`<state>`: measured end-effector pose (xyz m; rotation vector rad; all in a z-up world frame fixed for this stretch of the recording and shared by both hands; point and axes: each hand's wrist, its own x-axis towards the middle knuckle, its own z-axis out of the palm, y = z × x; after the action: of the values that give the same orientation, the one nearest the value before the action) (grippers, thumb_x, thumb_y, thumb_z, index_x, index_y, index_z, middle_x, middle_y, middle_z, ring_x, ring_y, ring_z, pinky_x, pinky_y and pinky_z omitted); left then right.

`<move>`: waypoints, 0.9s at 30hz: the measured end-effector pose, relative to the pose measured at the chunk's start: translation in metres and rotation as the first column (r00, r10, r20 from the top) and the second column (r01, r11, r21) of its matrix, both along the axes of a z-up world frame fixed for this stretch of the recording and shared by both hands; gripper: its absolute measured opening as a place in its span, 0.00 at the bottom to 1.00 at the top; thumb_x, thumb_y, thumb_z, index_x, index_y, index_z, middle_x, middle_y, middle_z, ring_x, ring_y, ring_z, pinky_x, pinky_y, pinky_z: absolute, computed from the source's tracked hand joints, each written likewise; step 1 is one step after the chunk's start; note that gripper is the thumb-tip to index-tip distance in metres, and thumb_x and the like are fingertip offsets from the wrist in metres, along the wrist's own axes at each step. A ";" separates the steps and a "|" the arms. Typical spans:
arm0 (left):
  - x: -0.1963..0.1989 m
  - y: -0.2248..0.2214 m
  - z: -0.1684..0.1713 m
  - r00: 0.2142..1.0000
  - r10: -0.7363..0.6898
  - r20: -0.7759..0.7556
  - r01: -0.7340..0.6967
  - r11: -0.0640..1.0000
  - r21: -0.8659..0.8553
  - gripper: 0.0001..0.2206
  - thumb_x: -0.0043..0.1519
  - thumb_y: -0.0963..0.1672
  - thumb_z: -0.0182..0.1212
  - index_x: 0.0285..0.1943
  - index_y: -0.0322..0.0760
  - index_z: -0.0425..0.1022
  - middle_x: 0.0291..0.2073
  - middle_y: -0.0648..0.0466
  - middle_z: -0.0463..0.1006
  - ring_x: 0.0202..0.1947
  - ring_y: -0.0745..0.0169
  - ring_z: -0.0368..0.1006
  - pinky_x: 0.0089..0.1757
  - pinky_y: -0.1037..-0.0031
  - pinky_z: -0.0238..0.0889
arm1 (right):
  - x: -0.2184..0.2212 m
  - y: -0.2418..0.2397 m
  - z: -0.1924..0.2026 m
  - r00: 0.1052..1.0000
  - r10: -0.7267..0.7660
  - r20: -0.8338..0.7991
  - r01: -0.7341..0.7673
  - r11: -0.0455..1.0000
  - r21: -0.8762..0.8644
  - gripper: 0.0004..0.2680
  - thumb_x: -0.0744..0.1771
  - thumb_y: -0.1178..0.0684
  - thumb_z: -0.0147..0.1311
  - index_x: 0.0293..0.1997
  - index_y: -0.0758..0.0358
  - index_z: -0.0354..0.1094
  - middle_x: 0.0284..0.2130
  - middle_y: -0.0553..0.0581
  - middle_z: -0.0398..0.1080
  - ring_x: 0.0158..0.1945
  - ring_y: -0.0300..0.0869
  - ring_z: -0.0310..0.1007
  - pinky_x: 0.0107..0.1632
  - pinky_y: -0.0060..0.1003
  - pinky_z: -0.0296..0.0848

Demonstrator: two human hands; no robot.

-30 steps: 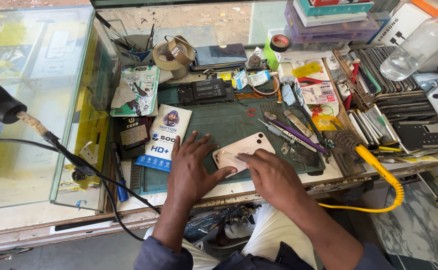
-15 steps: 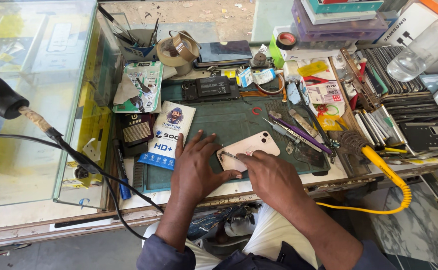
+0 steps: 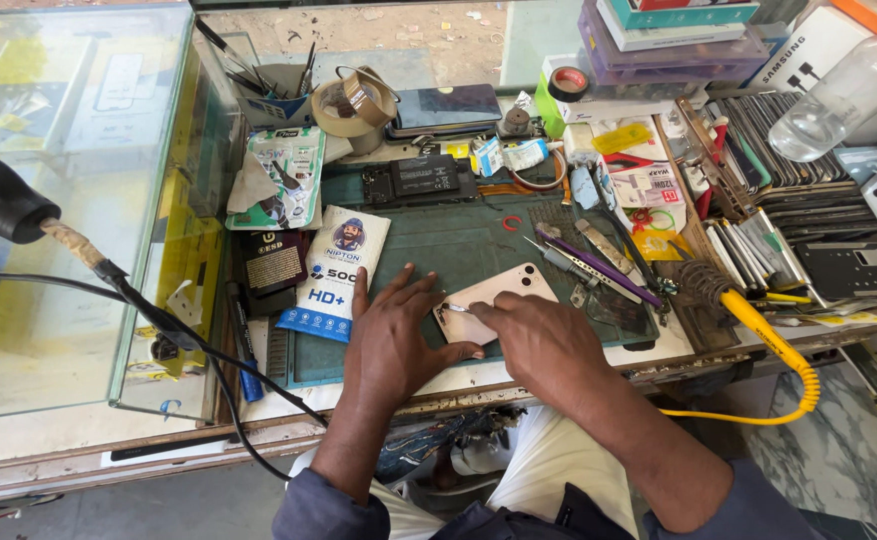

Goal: The person uses a metal prying tool to carefully separate the back cover of a white smartphone. They work along the edges of the device, inserting the tool into the seam to release the adhesive or clips holding the cover in place. The person periodically lifts the cover slightly to check the separation progress.

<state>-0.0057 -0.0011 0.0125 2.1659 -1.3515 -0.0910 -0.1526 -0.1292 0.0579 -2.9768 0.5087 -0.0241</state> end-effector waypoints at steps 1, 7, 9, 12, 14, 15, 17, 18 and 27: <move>0.000 -0.001 -0.001 1.000 -0.004 -0.003 0.004 1.000 -0.002 0.34 0.40 0.60 0.76 0.50 0.39 0.82 0.60 0.52 0.76 0.70 0.54 0.60 0.68 0.45 0.27 | -0.001 0.001 0.000 1.000 0.007 -0.006 -0.007 1.000 -0.003 0.17 0.63 0.60 0.51 0.58 0.54 0.71 0.37 0.53 0.73 0.39 0.49 0.77 0.39 0.46 0.78; 0.003 -0.003 -0.007 1.000 -0.016 -0.011 0.016 1.000 -0.014 0.32 0.41 0.56 0.77 0.51 0.39 0.82 0.61 0.52 0.76 0.69 0.56 0.60 0.69 0.47 0.28 | 0.001 0.024 -0.006 0.996 0.000 -0.087 -0.006 0.998 -0.070 0.17 0.65 0.58 0.50 0.61 0.67 0.65 0.38 0.59 0.72 0.38 0.49 0.77 0.37 0.44 0.79; 0.003 -0.003 -0.009 1.000 -0.023 -0.007 0.023 0.999 -0.034 0.31 0.42 0.55 0.77 0.51 0.38 0.82 0.60 0.52 0.76 0.69 0.56 0.61 0.69 0.47 0.29 | 0.002 0.026 -0.007 0.997 -0.004 -0.082 -0.003 0.997 -0.076 0.17 0.65 0.58 0.51 0.60 0.69 0.65 0.38 0.59 0.72 0.38 0.49 0.77 0.37 0.44 0.79; 0.004 -0.004 -0.012 1.000 -0.025 -0.009 0.025 0.999 -0.034 0.30 0.43 0.55 0.77 0.51 0.37 0.81 0.60 0.51 0.76 0.69 0.56 0.61 0.69 0.48 0.30 | 0.000 0.026 -0.009 0.996 -0.004 -0.084 -0.004 0.996 -0.092 0.18 0.63 0.59 0.51 0.61 0.70 0.64 0.39 0.59 0.72 0.39 0.48 0.77 0.37 0.43 0.79; 0.004 -0.004 -0.014 0.999 -0.028 0.015 0.029 0.998 -0.048 0.30 0.43 0.55 0.77 0.51 0.37 0.82 0.60 0.51 0.77 0.68 0.56 0.63 0.69 0.47 0.30 | 0.000 0.025 -0.012 0.997 0.008 -0.083 -0.017 0.994 -0.111 0.19 0.63 0.60 0.51 0.61 0.70 0.64 0.39 0.59 0.71 0.39 0.47 0.76 0.37 0.43 0.79; 0.004 -0.005 -0.014 0.999 -0.031 0.028 0.032 0.998 -0.056 0.30 0.43 0.55 0.77 0.51 0.37 0.82 0.59 0.51 0.77 0.68 0.56 0.64 0.69 0.47 0.31 | 0.000 0.026 -0.015 0.997 0.012 -0.081 -0.021 0.993 -0.119 0.19 0.63 0.60 0.51 0.62 0.71 0.63 0.39 0.59 0.71 0.38 0.47 0.76 0.37 0.42 0.79; 0.005 -0.004 -0.014 0.999 -0.042 0.026 0.043 0.997 -0.056 0.29 0.43 0.55 0.77 0.50 0.36 0.82 0.58 0.51 0.78 0.67 0.55 0.64 0.69 0.47 0.31 | 0.000 0.030 -0.019 0.997 0.020 -0.077 -0.030 0.990 -0.134 0.20 0.63 0.60 0.51 0.63 0.72 0.62 0.39 0.59 0.70 0.38 0.47 0.76 0.38 0.41 0.79; 0.005 -0.004 -0.015 0.999 -0.047 0.024 0.048 0.997 -0.057 0.29 0.43 0.55 0.77 0.49 0.36 0.82 0.58 0.51 0.78 0.67 0.55 0.65 0.69 0.47 0.31 | 0.000 0.031 -0.020 0.996 0.008 -0.094 -0.021 0.990 -0.140 0.20 0.63 0.60 0.50 0.63 0.73 0.62 0.40 0.59 0.70 0.38 0.47 0.76 0.38 0.40 0.80; 0.006 -0.005 -0.021 0.997 -0.042 0.072 0.047 0.996 -0.071 0.28 0.43 0.54 0.77 0.49 0.36 0.82 0.58 0.51 0.79 0.66 0.55 0.66 0.69 0.46 0.32 | 0.001 0.039 -0.022 0.994 -0.111 -0.015 0.111 0.994 0.012 0.19 0.64 0.60 0.50 0.64 0.68 0.62 0.44 0.62 0.72 0.37 0.51 0.77 0.39 0.46 0.78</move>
<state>0.0005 -0.0063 -0.0090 2.0969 -1.4204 0.0170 -0.1515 -0.0904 0.0356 -2.9351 0.6726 -0.0102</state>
